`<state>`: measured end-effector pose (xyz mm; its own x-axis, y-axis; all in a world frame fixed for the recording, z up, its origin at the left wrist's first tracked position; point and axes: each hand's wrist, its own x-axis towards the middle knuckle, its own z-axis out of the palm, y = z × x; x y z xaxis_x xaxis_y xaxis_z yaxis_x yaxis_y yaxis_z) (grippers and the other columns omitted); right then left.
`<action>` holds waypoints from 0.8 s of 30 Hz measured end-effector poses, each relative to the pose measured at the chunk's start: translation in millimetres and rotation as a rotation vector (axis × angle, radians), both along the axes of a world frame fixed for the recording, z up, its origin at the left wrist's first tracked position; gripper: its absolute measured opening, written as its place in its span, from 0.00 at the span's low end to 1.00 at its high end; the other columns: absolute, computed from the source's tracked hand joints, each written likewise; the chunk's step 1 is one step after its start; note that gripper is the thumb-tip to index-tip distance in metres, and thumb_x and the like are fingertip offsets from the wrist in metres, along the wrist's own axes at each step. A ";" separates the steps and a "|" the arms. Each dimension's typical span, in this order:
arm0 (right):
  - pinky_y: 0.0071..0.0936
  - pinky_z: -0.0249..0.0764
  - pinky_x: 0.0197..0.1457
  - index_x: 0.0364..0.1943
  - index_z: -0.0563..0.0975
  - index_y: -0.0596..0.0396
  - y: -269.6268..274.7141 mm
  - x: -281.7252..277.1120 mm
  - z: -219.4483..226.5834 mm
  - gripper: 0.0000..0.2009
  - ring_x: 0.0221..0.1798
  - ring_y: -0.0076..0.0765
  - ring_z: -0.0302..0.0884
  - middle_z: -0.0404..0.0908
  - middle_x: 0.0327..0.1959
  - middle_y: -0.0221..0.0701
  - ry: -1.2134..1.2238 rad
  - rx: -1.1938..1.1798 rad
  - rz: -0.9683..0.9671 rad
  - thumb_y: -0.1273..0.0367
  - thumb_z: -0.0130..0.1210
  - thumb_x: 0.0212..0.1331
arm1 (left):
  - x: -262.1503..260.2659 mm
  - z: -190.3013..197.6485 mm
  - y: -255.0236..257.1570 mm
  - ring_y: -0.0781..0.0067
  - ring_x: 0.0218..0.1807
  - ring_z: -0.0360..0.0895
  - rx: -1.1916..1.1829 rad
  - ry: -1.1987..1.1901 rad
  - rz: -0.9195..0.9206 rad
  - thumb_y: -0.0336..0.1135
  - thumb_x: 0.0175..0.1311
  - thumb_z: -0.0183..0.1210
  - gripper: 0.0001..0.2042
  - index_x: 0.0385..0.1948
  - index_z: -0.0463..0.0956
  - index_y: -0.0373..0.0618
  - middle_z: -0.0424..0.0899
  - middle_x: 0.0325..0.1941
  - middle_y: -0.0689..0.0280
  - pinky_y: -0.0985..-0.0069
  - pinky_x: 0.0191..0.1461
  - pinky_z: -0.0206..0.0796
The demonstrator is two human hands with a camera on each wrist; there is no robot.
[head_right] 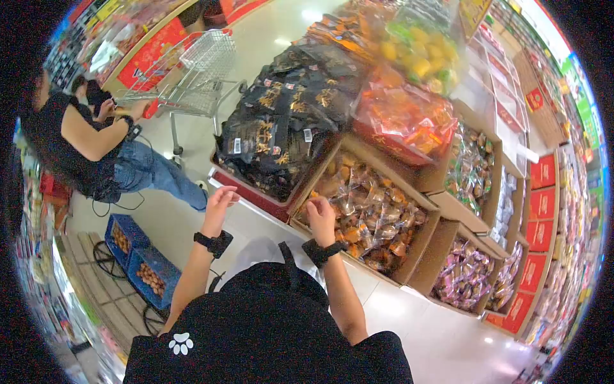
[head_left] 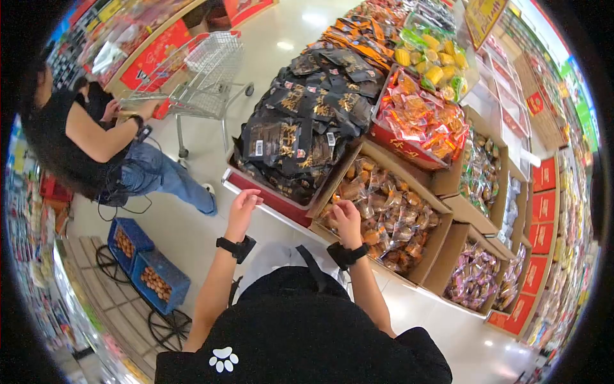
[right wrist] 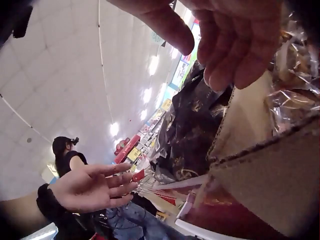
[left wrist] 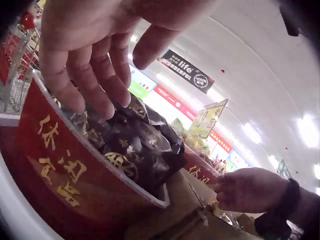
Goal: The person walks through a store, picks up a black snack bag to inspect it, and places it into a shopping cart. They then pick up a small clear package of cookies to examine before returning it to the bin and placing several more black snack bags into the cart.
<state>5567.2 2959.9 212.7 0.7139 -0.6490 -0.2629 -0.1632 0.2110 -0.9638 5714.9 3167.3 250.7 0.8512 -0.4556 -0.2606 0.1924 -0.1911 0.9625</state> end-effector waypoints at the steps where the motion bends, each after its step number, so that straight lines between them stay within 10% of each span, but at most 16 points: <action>1: 0.17 0.64 0.29 0.30 0.71 0.61 -0.6 2.2 -3.7 0.06 0.25 0.19 0.67 0.72 0.23 0.27 0.008 0.004 -0.026 0.72 0.47 0.52 | 9.2 -0.6 -3.5 0.80 0.37 0.71 0.004 0.008 -0.026 0.35 0.58 0.45 0.10 0.37 0.70 0.43 0.75 0.32 0.69 0.83 0.43 0.58; 11: 0.16 0.67 0.32 0.31 0.70 0.60 8.7 -31.9 -13.3 0.05 0.27 0.19 0.69 0.73 0.25 0.27 0.216 -0.065 -0.285 0.72 0.46 0.53 | 93.5 -10.6 -32.4 0.64 0.48 0.62 0.239 -0.597 -0.005 0.27 0.51 0.49 0.16 0.44 0.65 0.42 0.67 0.43 0.60 0.70 0.55 0.51; 24: 0.16 0.66 0.33 0.30 0.70 0.62 54.7 26.4 22.2 0.06 0.28 0.18 0.68 0.72 0.24 0.27 0.295 -0.192 -0.452 0.72 0.48 0.52 | 143.0 -20.0 -40.6 0.39 0.59 0.46 0.448 -0.734 -0.301 0.50 0.40 0.60 0.41 0.59 0.48 0.58 0.54 0.57 0.47 0.55 0.61 0.38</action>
<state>5593.5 3014.6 234.8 0.2683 -0.9286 -0.2565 -0.3655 0.1483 -0.9189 5857.8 3126.8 230.7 0.7343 -0.6723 0.0939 -0.5583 -0.5193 0.6471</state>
